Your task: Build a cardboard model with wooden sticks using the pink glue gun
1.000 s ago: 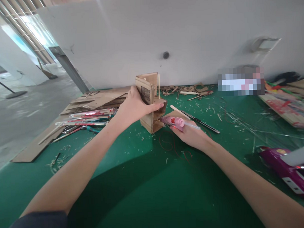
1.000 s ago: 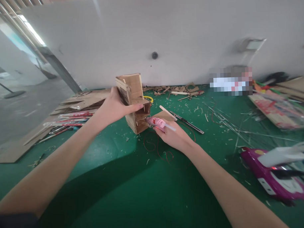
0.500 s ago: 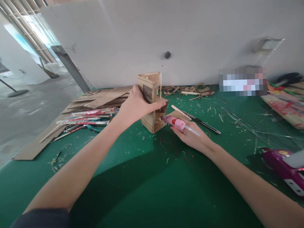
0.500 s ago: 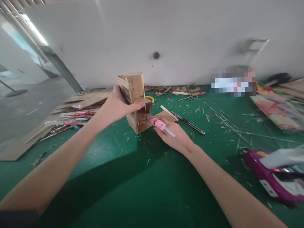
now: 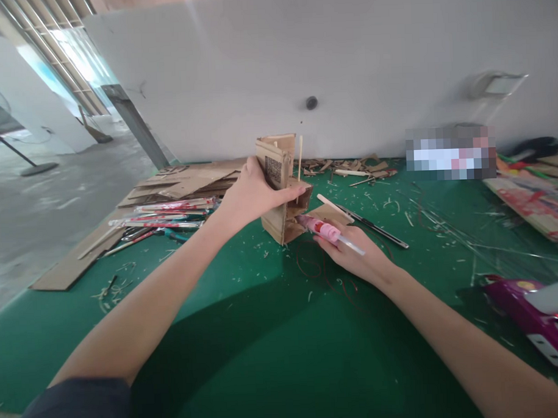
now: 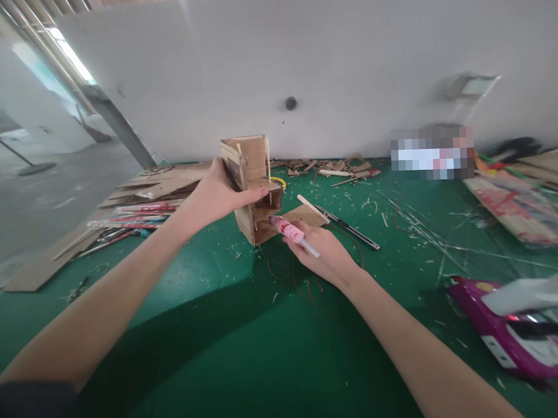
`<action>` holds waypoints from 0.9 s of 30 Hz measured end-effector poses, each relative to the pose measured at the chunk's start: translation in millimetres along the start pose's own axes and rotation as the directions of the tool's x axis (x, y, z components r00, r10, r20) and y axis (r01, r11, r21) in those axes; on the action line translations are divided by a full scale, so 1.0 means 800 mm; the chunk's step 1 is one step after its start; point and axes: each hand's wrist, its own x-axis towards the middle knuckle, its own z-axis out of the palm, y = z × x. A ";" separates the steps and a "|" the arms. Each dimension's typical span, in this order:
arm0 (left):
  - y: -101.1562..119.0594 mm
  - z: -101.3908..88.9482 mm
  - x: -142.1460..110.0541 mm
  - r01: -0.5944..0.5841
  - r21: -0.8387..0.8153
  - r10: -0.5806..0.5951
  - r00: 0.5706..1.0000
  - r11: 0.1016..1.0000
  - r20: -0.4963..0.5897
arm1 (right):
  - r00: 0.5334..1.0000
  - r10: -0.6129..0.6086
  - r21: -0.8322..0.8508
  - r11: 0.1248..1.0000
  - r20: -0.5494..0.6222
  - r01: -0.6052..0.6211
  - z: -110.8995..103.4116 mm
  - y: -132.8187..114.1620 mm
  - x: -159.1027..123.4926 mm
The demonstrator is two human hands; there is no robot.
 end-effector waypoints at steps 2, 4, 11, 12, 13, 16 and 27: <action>-0.002 -0.004 0.003 0.033 -0.008 -0.034 0.999 0.999 -0.023 | 0.999 0.025 0.051 0.998 -0.032 -0.023 -0.002 0.001 -0.001; -0.003 -0.008 0.006 0.045 -0.036 -0.046 0.999 0.998 -0.015 | 0.997 0.039 0.083 0.996 -0.059 -0.034 -0.002 0.002 -0.002; -0.014 -0.026 0.017 0.097 -0.204 -0.071 0.989 0.974 0.129 | 0.991 0.088 0.137 0.988 -0.100 -0.074 0.001 0.006 0.000; -0.016 -0.028 0.019 0.110 -0.219 -0.078 0.986 0.970 0.147 | 0.992 0.083 0.162 0.985 -0.099 -0.066 0.001 0.006 0.000; -0.018 -0.030 0.020 0.111 -0.233 -0.075 0.984 0.966 0.159 | 0.992 0.078 0.193 0.979 -0.096 -0.059 0.000 0.005 0.001; -0.023 -0.034 0.023 0.061 -0.258 -0.014 0.983 0.964 0.180 | 0.991 0.119 0.329 0.940 -0.066 -0.091 -0.001 0.003 0.002; -0.017 -0.048 0.021 0.127 -0.346 0.014 0.926 0.929 0.378 | 0.950 0.273 0.607 0.733 0.151 -0.307 -0.004 0.001 0.004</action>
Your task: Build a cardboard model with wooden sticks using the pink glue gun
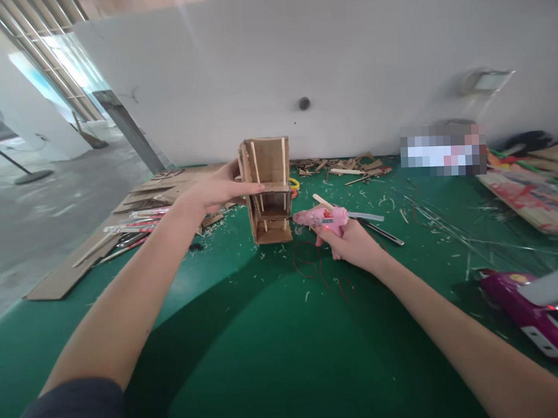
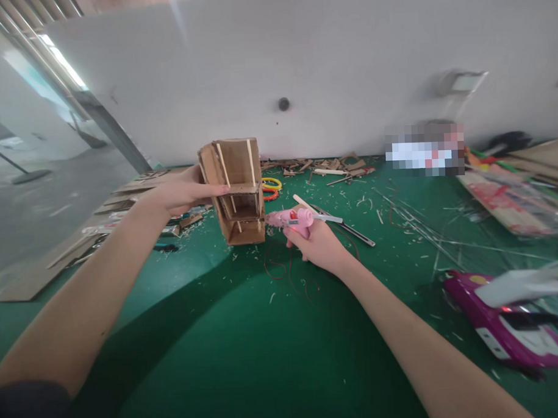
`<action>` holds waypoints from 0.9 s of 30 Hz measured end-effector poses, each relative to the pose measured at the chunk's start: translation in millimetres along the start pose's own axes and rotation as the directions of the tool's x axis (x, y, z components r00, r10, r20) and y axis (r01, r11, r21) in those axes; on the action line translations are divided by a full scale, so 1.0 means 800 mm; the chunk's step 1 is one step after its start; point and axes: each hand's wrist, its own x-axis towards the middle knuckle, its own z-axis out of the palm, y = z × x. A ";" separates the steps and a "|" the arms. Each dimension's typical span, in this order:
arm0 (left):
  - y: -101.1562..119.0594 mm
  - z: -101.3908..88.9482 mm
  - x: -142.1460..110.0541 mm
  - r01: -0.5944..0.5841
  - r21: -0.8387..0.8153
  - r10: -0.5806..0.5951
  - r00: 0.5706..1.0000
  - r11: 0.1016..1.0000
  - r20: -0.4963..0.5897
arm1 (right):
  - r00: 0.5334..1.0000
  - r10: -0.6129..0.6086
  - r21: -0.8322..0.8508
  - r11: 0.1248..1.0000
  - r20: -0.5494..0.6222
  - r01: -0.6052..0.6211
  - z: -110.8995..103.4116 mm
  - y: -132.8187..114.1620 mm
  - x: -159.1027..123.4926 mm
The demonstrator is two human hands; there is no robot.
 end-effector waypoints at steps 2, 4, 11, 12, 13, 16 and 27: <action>0.000 -0.002 -0.001 -0.016 -0.008 0.017 1.000 1.000 0.015 | 0.999 0.014 0.039 0.999 0.034 -0.015 -0.002 0.002 0.001; 0.000 -0.003 -0.002 -0.032 -0.008 0.033 0.998 0.999 0.047 | 0.998 0.028 0.064 0.997 0.054 -0.032 -0.004 0.003 0.002; -0.011 -0.012 0.000 -0.066 0.009 0.064 0.989 0.998 0.130 | 0.994 0.085 0.014 0.996 0.067 -0.086 -0.003 -0.008 0.002; -0.015 -0.014 0.001 -0.076 -0.004 0.076 0.986 0.997 0.149 | 0.993 0.086 0.023 0.996 0.076 -0.088 -0.002 -0.010 0.002; -0.018 -0.016 0.002 -0.082 -0.020 0.084 0.982 0.996 0.167 | 0.992 0.092 0.031 0.995 0.086 -0.095 -0.002 -0.012 0.001; -0.024 -0.019 0.003 -0.081 -0.077 0.096 0.974 0.994 0.203 | 0.984 0.119 0.030 0.992 0.130 -0.124 -0.003 -0.016 0.000; -0.019 -0.016 0.004 -0.099 -0.130 0.130 0.957 0.987 0.258 | 0.983 0.112 0.106 0.986 0.144 -0.128 -0.002 -0.006 0.005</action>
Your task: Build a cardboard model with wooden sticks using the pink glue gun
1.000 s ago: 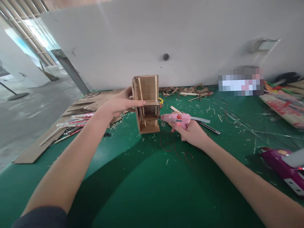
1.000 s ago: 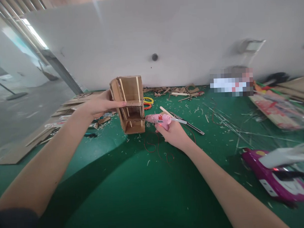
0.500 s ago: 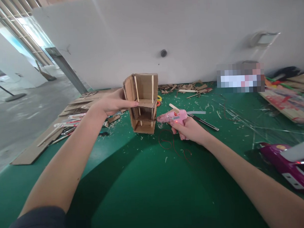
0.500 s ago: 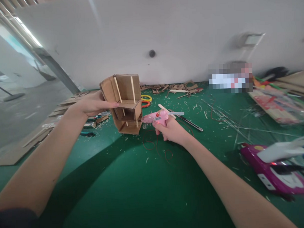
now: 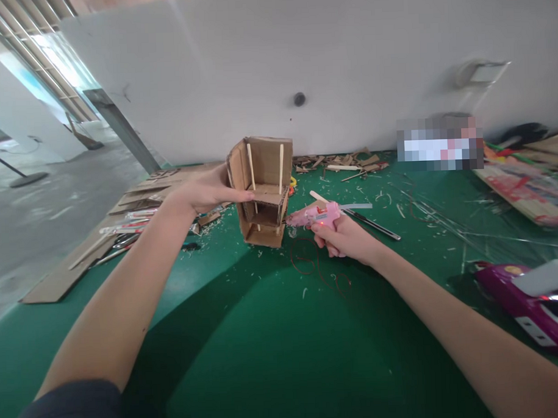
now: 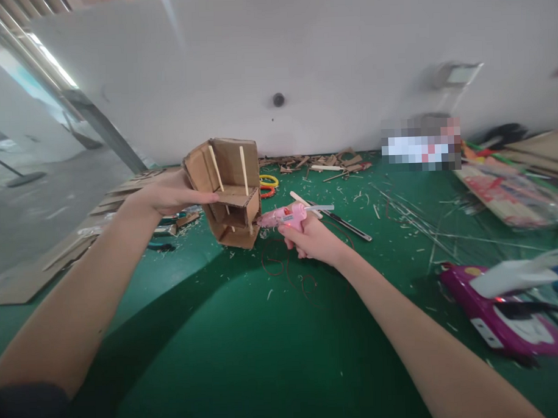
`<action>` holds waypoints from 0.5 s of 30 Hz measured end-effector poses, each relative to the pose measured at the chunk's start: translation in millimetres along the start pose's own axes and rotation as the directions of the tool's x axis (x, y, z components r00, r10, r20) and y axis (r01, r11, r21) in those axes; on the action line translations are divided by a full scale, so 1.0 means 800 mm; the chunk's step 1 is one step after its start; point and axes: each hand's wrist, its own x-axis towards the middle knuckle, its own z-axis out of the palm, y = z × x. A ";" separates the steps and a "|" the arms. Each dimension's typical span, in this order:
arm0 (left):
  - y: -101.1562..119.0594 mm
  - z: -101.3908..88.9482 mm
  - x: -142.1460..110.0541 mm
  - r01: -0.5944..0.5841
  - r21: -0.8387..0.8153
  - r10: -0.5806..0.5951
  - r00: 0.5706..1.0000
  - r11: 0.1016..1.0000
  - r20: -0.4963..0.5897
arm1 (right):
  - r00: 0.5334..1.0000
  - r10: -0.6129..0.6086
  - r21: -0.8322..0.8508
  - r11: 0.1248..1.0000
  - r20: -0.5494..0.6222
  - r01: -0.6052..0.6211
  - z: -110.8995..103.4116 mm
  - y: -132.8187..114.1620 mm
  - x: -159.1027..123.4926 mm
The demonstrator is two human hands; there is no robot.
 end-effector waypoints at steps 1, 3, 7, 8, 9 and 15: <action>0.000 0.000 0.000 -0.002 0.005 0.002 1.000 1.000 0.004 | 1.000 0.008 -0.010 1.000 0.011 -0.008 -0.001 0.001 0.001; 0.001 0.001 -0.001 -0.011 0.006 0.011 1.000 1.000 0.009 | 0.999 0.022 -0.047 0.999 0.028 -0.020 -0.003 0.002 0.002; 0.001 0.001 -0.001 -0.038 0.024 0.037 0.999 0.999 0.032 | 0.999 0.039 -0.099 0.994 0.022 -0.036 -0.005 -0.001 0.003; 0.002 0.002 -0.001 -0.039 0.035 0.038 0.999 0.999 0.037 | 0.999 0.046 -0.098 0.994 0.013 -0.044 -0.004 -0.002 0.002; 0.003 0.002 -0.001 -0.038 0.044 0.036 0.999 0.998 0.036 | 0.999 0.049 -0.086 0.995 0.005 -0.049 -0.003 -0.003 0.002; 0.005 0.006 0.001 0.013 0.058 -0.008 0.997 0.998 -0.082 | 0.999 0.008 -0.045 0.999 -0.047 -0.010 -0.001 -0.006 -0.002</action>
